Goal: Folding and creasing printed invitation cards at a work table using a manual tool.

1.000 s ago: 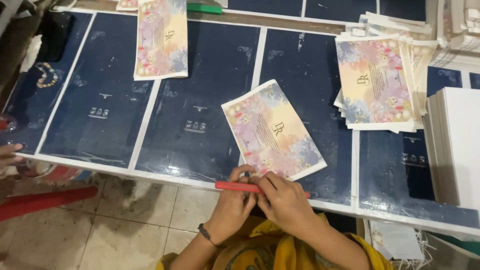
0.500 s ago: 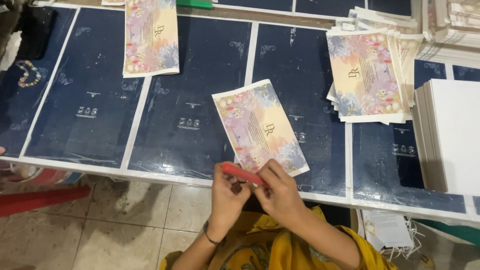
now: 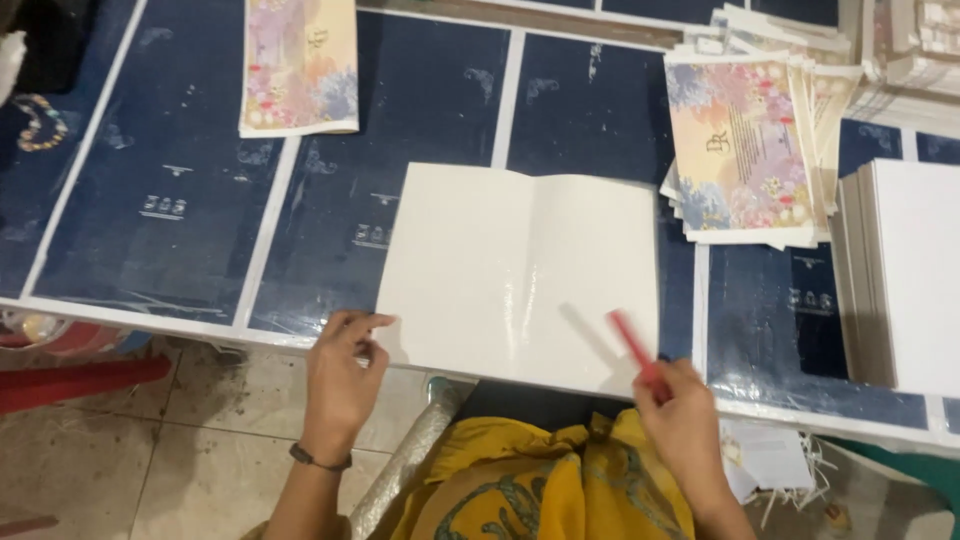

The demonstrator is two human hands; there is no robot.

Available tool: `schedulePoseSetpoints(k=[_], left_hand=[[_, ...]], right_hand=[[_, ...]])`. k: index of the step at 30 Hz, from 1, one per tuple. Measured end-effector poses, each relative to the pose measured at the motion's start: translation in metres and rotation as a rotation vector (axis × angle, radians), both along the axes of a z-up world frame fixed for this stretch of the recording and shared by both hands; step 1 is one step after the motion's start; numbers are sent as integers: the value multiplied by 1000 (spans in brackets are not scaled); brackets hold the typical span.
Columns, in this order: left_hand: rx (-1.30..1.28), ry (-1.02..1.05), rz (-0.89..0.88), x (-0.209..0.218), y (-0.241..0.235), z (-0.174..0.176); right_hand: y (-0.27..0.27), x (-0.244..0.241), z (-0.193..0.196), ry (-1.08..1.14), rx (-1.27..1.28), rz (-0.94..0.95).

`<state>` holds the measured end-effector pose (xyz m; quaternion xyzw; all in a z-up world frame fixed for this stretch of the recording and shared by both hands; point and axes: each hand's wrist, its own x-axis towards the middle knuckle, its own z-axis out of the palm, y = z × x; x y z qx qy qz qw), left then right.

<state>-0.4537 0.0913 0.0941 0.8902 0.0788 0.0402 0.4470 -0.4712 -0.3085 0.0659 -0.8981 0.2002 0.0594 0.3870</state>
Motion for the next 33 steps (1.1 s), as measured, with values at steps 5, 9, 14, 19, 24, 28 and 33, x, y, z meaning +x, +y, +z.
schedulePoseSetpoints(k=[5,9,14,19,24,28,33], left_hand=[[247,-4,-39,2,9,-38],[336,-112,-153,6,16,-50],[458,-270,-56,5,7,-40],[394,-224,-51,10,-10,-30],[341,-168,-39,12,-26,-16],[313,-229,-128,19,-43,-5],[273,-110,-164,21,-54,0]], right_hand=[[-50,0,25,126,-239,169],[-182,28,36,-204,-490,0],[-351,67,22,-250,-842,-426],[-365,78,38,-10,-779,-495],[-376,74,28,-40,-924,-419],[-401,66,17,-69,-871,-455],[-443,68,-31,-8,-776,-527]])
